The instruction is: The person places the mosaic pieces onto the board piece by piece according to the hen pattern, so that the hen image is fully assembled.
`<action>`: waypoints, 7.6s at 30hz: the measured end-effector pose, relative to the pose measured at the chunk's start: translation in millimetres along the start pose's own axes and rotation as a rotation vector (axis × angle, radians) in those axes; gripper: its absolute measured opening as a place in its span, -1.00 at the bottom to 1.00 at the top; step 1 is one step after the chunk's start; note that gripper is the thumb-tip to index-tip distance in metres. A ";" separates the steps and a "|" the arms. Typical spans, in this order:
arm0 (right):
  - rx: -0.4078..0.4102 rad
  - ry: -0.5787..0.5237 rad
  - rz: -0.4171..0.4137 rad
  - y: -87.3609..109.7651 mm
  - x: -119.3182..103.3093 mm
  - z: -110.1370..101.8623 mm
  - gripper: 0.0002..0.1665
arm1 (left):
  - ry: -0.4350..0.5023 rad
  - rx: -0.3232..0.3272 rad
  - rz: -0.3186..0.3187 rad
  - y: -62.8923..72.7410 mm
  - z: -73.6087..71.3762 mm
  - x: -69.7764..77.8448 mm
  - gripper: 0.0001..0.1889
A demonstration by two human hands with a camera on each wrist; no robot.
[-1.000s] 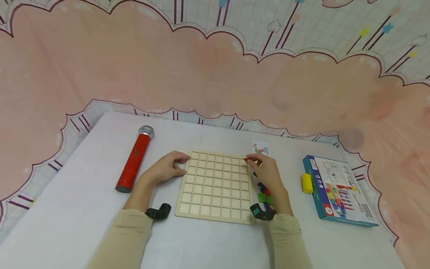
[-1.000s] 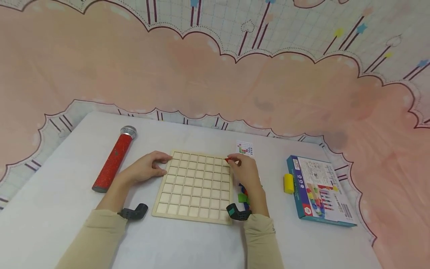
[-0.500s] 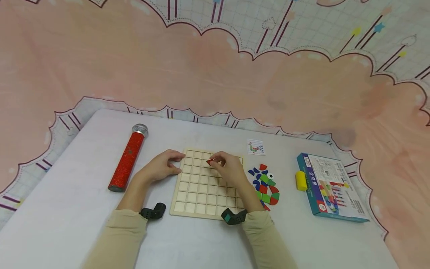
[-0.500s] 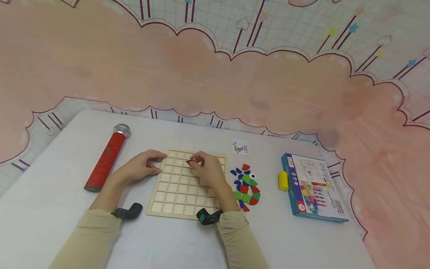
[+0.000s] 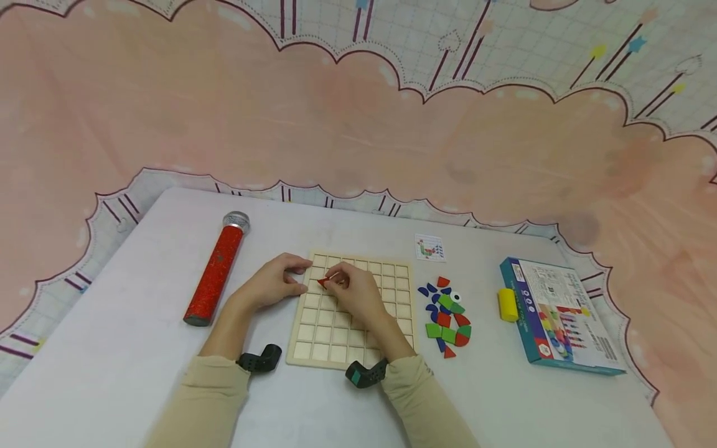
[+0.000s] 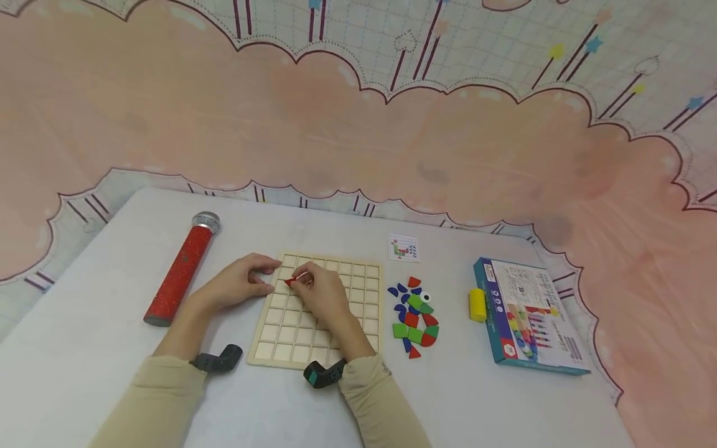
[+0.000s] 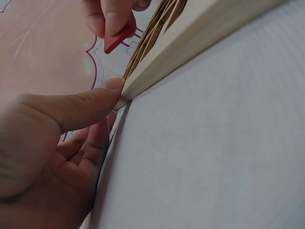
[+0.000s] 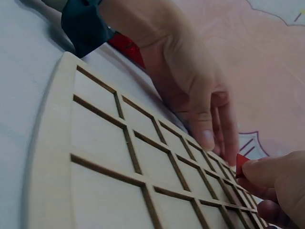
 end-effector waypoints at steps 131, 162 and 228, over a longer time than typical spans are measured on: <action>0.118 0.192 -0.013 0.8 2.0 7.4 -0.72 | -0.049 -0.013 -0.019 -1.5 2.4 1.6 -0.43; 0.093 -0.008 0.012 -13.4 31.1 -76.0 -0.64 | -0.038 0.001 -0.034 -3.1 0.3 -2.9 -0.42; 0.152 0.081 0.231 -4.9 122.6 -154.3 -0.56 | -0.017 0.020 -0.054 -0.6 3.3 -4.7 -0.42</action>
Point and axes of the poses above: each hand's wrist, its own y-axis away from the middle knuckle, its own z-axis out of the palm, x = y × z, the point moved 8 cm from there along -y, towards the middle knuckle, and after that the axes turned 14 degrees about z, right-handed, at the moved point
